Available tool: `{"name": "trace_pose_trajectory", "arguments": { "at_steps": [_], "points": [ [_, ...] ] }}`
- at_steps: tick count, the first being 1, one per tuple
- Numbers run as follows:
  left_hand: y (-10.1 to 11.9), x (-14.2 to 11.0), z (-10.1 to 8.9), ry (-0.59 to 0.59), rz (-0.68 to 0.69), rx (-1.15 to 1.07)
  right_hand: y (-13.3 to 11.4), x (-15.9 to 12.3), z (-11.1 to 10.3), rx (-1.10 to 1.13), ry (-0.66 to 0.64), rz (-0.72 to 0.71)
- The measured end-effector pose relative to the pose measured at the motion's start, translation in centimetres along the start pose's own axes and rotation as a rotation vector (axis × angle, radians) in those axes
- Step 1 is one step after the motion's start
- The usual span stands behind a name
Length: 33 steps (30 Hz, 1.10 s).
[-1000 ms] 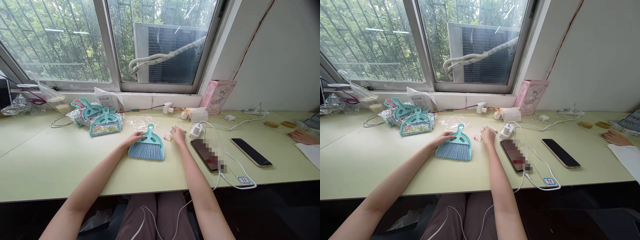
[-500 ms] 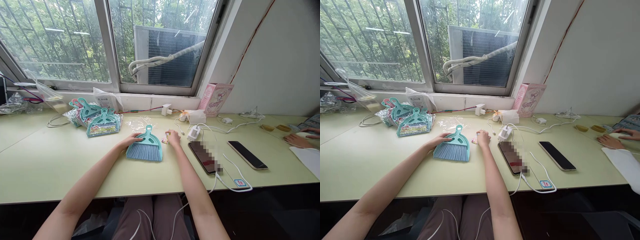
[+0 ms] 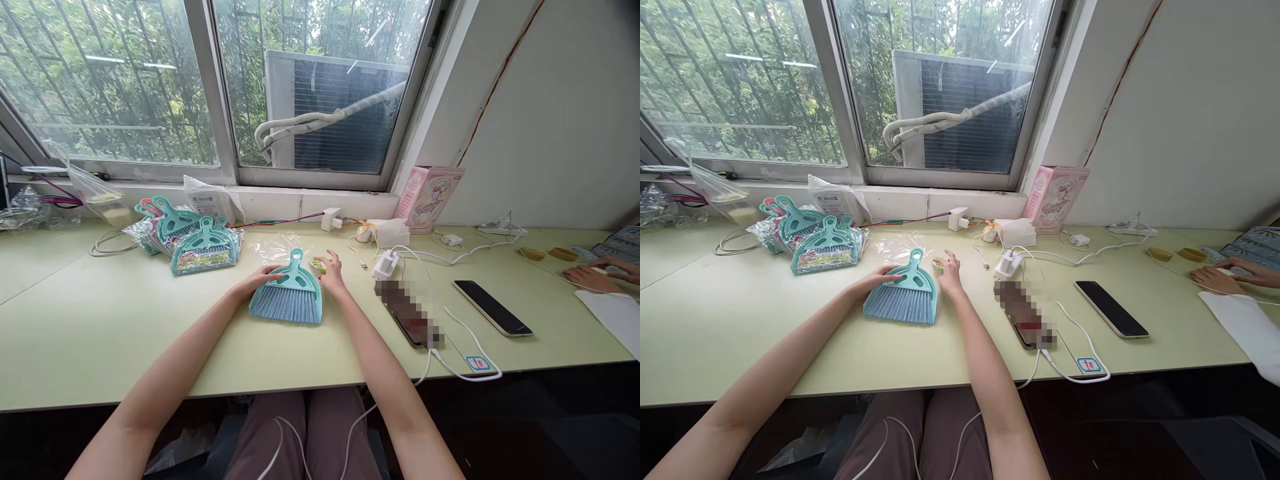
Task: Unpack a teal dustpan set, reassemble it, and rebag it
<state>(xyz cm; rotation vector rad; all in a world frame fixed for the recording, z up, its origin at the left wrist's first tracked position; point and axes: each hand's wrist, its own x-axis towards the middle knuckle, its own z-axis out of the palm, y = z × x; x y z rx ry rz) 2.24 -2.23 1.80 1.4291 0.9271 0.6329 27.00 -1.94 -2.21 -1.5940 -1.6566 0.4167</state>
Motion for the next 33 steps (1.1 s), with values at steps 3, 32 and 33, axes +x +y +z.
{"name": "trace_pose_trajectory", "arguments": {
  "at_steps": [3, 32, 33],
  "points": [
    [0.0, 0.0, -0.1, -0.032, 0.012, -0.016, -0.3, -0.1, -0.1, 0.077, 0.173, 0.089],
    [-0.8, 1.3, 0.0, 0.417, 0.136, -0.386, -2.0, 0.0, -0.4, 0.522, 0.278, 0.215],
    [-0.8, 1.4, -0.3, 0.449, 0.137, -0.385, -2.0, 0.0, -0.3, 0.56, 0.288, 0.234]
  ]
}}
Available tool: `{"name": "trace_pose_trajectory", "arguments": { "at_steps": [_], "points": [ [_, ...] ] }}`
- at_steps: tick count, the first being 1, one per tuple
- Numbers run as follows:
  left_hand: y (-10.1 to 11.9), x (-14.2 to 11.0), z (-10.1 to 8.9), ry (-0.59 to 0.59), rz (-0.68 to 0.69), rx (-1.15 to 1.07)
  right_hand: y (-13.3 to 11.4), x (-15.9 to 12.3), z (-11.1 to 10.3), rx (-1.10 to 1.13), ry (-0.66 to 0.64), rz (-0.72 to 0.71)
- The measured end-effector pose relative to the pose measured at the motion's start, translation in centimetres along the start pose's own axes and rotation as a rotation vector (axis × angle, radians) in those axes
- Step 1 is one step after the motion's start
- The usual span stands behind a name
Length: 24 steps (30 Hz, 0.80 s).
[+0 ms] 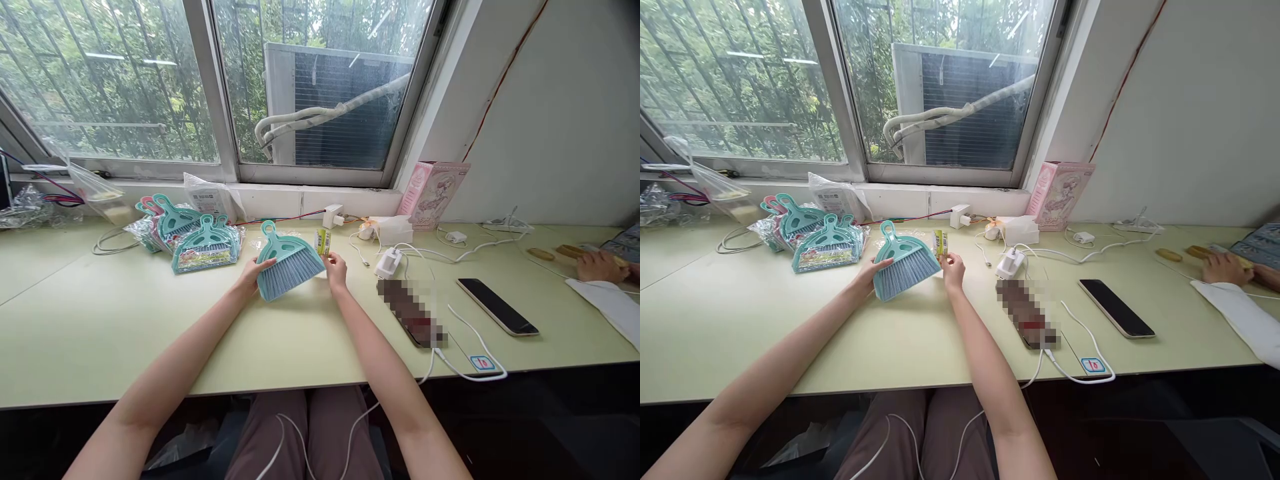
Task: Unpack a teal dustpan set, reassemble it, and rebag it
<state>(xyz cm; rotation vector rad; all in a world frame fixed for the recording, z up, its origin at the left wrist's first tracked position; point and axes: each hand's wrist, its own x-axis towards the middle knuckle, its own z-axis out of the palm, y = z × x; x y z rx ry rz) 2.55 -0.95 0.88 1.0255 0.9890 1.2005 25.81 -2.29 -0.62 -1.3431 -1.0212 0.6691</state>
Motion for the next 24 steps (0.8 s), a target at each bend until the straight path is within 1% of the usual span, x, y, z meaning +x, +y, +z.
{"name": "trace_pose_trajectory", "arguments": {
  "at_steps": [1, 3, 6, 9, 11, 13, 15, 17, 21, 24],
  "points": [
    [0.2, 0.1, -0.2, 0.008, 0.014, 0.013, 0.1, 0.0, 0.1, 0.052, 0.012, 0.031],
    [0.7, 0.2, -0.5, -0.028, 0.064, 0.064, 0.1, 0.1, 0.3, 0.207, 0.022, 0.108],
    [1.2, -0.1, -0.2, -0.065, 0.179, 0.167, 0.0, 0.0, 0.4, 0.426, 0.068, 0.208],
    [1.0, -0.5, 0.5, -0.041, 0.222, 0.237, -0.4, -0.2, 0.2, 0.454, 0.133, 0.27],
    [0.7, -0.5, 0.8, -0.005, 0.223, 0.253, -0.9, -0.3, -0.1, 0.433, 0.126, 0.265],
    [0.4, -0.3, 0.9, 0.052, 0.238, 0.266, -1.5, -0.4, -0.4, 0.45, 0.065, 0.2],
    [0.1, -0.1, 0.9, 0.115, 0.257, 0.287, -2.2, -0.6, -0.5, 0.493, -0.036, 0.118],
    [-0.1, 0.1, 0.7, 0.159, 0.274, 0.303, -2.9, -1.0, -0.3, 0.536, -0.15, 0.091],
    [-0.3, 0.2, 0.6, 0.194, 0.303, 0.297, -3.1, -2.5, 1.2, 0.58, -0.376, 0.181],
    [-0.5, 0.3, 0.6, 0.189, 0.304, 0.259, -2.7, -3.5, 2.4, 0.531, -0.538, 0.246]
  ]
}}
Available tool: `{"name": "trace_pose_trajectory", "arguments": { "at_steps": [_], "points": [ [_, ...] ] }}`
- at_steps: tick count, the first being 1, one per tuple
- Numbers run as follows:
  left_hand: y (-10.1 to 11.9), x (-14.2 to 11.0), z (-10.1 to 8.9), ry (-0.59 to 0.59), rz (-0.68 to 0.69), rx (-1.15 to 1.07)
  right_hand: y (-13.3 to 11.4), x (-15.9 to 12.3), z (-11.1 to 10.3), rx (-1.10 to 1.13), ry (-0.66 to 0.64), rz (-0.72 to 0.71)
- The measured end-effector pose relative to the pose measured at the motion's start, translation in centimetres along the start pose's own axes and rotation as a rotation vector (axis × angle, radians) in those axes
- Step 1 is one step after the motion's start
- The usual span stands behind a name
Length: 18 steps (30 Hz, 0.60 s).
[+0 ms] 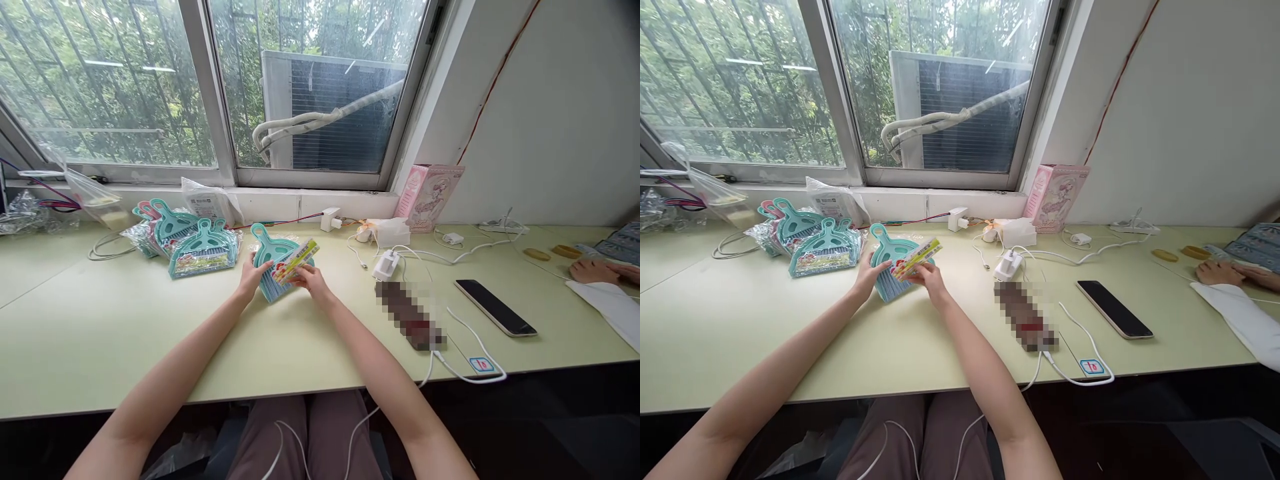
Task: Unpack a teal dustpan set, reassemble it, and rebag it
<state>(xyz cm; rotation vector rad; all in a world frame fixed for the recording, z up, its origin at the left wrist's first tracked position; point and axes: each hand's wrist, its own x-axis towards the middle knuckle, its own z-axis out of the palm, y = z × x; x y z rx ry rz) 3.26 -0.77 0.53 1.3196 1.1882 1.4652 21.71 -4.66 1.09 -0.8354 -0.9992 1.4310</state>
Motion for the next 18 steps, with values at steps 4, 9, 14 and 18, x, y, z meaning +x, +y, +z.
{"name": "trace_pose_trajectory", "arguments": {
  "at_steps": [4, 9, 14, 18],
  "points": [
    [-0.09, -0.04, -0.06, -0.009, -0.016, -0.019, 0.85, -0.35, 0.6, -0.147, -0.167, 0.055],
    [-0.11, -0.12, -0.1, 0.019, -0.015, -0.045, 0.73, -0.56, 0.62, -0.205, -0.187, 0.049],
    [-0.43, -0.06, 0.06, 0.014, 0.003, -0.079, 1.07, -0.1, 0.3, -0.219, -0.043, 0.034],
    [-0.85, 0.02, 0.28, -0.015, -0.008, -0.11, 1.32, 0.2, -0.15, -0.236, 0.057, 0.048]
  ]
}}
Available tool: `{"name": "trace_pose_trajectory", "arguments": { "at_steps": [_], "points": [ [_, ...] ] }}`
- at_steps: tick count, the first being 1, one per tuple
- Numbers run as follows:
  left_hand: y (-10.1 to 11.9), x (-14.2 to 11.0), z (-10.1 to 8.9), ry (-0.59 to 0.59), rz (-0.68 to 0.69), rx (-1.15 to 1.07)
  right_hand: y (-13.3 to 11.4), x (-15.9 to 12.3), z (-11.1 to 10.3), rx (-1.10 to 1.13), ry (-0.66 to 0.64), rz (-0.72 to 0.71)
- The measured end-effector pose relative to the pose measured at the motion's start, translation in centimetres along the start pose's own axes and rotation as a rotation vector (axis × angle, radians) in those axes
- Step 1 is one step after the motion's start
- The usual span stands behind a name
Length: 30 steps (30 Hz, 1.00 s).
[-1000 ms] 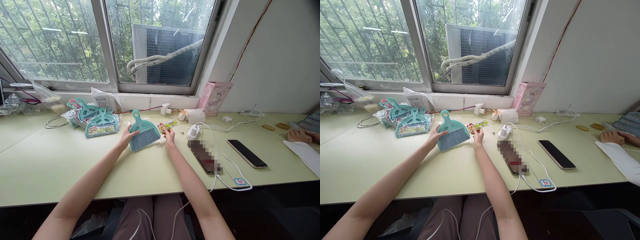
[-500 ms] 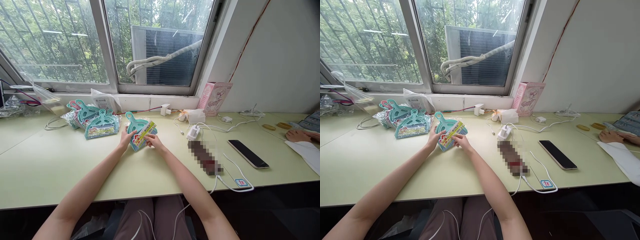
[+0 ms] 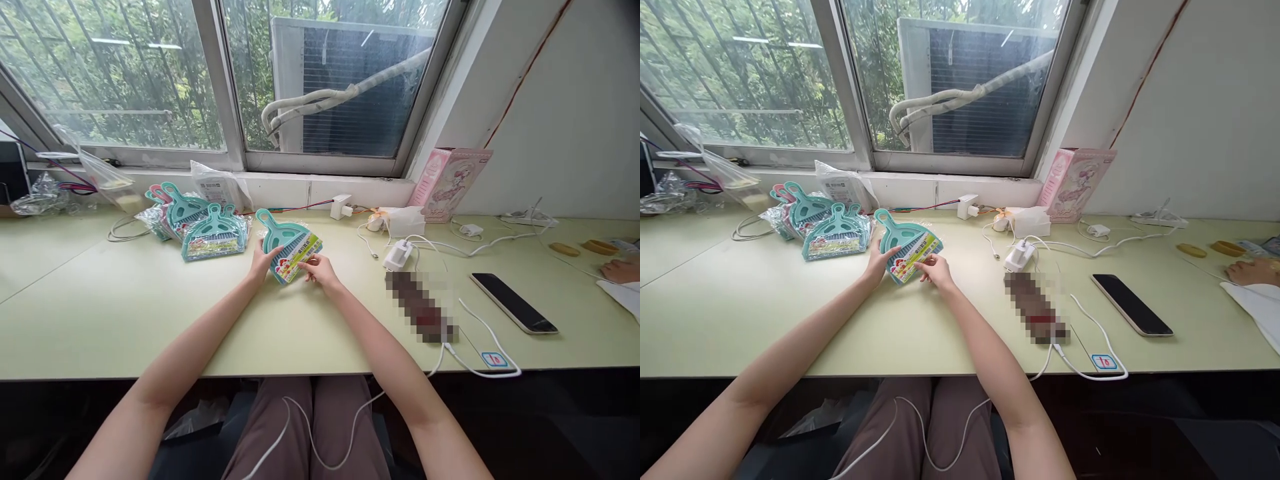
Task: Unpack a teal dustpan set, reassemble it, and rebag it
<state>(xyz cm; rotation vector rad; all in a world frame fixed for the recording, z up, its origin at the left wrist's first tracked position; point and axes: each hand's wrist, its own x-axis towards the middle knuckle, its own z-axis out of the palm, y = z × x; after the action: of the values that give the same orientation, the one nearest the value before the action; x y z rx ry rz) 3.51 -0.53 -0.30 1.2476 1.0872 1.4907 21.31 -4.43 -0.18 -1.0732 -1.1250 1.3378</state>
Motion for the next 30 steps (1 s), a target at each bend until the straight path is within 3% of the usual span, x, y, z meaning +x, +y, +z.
{"name": "trace_pose_trajectory", "arguments": {
  "at_steps": [13, 22, 26, 30],
  "points": [
    [0.4, -1.4, 1.0, -0.251, 0.015, -0.077, 0.4, 0.0, -0.7, -0.064, 0.104, 0.083],
    [0.0, -1.0, 0.7, -0.262, 0.012, -0.095, 0.5, -0.3, -0.8, -0.184, 0.079, 0.12],
    [0.1, -1.0, 0.6, -0.262, 0.009, -0.098, 0.5, -0.2, -0.9, -0.185, 0.248, 0.023],
    [0.7, -1.1, 0.6, -0.279, -0.028, -0.132, 0.1, 0.1, -1.6, -0.168, 0.617, -0.091]
  ]
}}
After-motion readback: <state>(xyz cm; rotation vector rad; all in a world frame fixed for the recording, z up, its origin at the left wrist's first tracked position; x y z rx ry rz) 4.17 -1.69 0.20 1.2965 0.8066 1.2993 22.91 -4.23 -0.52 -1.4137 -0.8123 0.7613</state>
